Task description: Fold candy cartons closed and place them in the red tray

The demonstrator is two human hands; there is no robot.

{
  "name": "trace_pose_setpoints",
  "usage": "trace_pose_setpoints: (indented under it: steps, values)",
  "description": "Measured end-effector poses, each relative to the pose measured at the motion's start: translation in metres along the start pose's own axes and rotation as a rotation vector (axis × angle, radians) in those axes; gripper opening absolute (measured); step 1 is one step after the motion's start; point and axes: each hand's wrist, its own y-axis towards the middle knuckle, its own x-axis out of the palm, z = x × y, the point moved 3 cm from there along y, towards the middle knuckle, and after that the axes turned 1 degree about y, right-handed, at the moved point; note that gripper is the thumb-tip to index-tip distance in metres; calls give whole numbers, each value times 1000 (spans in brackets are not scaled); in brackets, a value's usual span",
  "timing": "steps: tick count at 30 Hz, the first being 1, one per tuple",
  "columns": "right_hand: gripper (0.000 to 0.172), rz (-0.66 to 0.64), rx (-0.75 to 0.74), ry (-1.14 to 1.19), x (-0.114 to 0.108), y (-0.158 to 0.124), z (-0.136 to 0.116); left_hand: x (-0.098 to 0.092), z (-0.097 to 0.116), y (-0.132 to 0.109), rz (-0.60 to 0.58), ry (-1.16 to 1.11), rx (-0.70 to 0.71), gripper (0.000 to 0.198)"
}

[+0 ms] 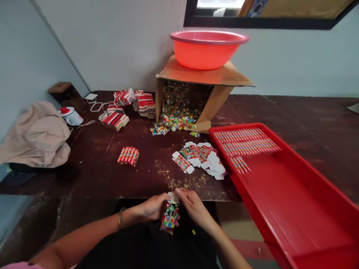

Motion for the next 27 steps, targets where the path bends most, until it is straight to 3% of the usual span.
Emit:
trace_pose_setpoints:
  steps: [5,9,14,16,19,22,25,27]
  values:
    - [33,-15,121,113,7,0,8,0,7,-7,-140,-25,94,45]
    - [28,53,16,-21,1,-2,1,-1,9,-17,-198,38,95,38]
    - [24,-102,-154,-200,8,-20,-3,-10,0,-15,-74,64,66,33]
    - [32,-3,-125,-132,16,-27,9,-9,5,-11,-42,62,130,36]
    - [58,238,-24,117,31,-29,40,-8,29,-9,83,9,411,37]
    - [52,233,83,313,37,-17,61,-12,53,-14,278,141,624,31]
    - [47,326,85,333,17,-1,52,-20,66,-20,392,435,658,25]
    - [43,336,42,209,3,7,33,-24,66,-23,347,620,605,23]
